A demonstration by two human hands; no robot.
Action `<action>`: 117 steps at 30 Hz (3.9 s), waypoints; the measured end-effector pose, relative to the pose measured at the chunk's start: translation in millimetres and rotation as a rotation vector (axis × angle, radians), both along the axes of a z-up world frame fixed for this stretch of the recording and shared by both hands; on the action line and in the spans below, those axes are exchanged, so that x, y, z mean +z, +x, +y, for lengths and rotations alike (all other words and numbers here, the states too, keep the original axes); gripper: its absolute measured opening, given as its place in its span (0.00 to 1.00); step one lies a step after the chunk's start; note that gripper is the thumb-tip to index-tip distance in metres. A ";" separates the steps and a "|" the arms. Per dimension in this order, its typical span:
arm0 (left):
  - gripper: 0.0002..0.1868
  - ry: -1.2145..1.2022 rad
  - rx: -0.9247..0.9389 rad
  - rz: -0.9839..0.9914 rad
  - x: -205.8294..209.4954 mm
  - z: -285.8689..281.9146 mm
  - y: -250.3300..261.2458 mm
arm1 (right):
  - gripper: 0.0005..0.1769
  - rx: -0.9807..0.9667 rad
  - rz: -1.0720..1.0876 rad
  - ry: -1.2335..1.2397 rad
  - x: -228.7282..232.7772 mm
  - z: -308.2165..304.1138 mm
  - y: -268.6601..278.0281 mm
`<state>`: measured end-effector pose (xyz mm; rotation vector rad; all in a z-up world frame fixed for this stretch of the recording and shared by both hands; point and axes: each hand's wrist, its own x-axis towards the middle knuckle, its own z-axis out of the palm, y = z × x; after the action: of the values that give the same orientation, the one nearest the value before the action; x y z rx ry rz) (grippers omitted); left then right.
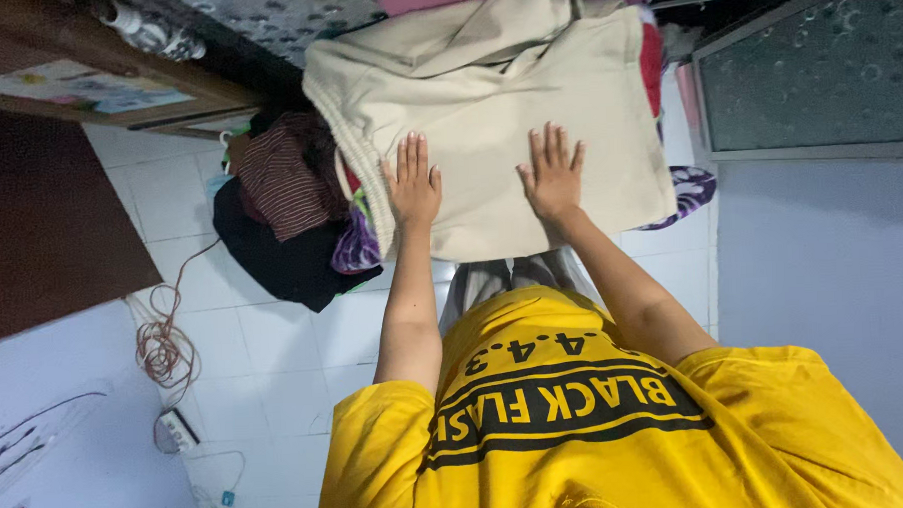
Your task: The person folds a pair of beige pants by hand on a surface, smoothing the fabric and aligning the legs.
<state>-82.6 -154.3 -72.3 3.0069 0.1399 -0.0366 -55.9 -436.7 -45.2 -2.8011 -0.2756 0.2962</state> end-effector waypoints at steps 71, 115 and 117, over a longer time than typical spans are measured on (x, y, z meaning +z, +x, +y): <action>0.35 0.005 0.036 -0.002 -5.8 -31.5 49.1 | 0.40 0.195 -0.113 -0.056 -5.3 -56.8 134.6; 0.51 -0.125 -0.561 0.303 23.0 -212.5 -8.1 | 0.44 -0.115 -0.241 -0.019 -0.8 -64.7 121.8; 0.57 -0.180 -0.631 0.542 50.8 -244.6 -20.7 | 0.47 0.016 -0.372 0.028 8.9 -64.5 137.5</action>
<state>-103.3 -398.9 -21.5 2.6518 -0.7162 -0.8634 81.6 -501.2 -36.3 -2.8112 -0.3804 -0.2276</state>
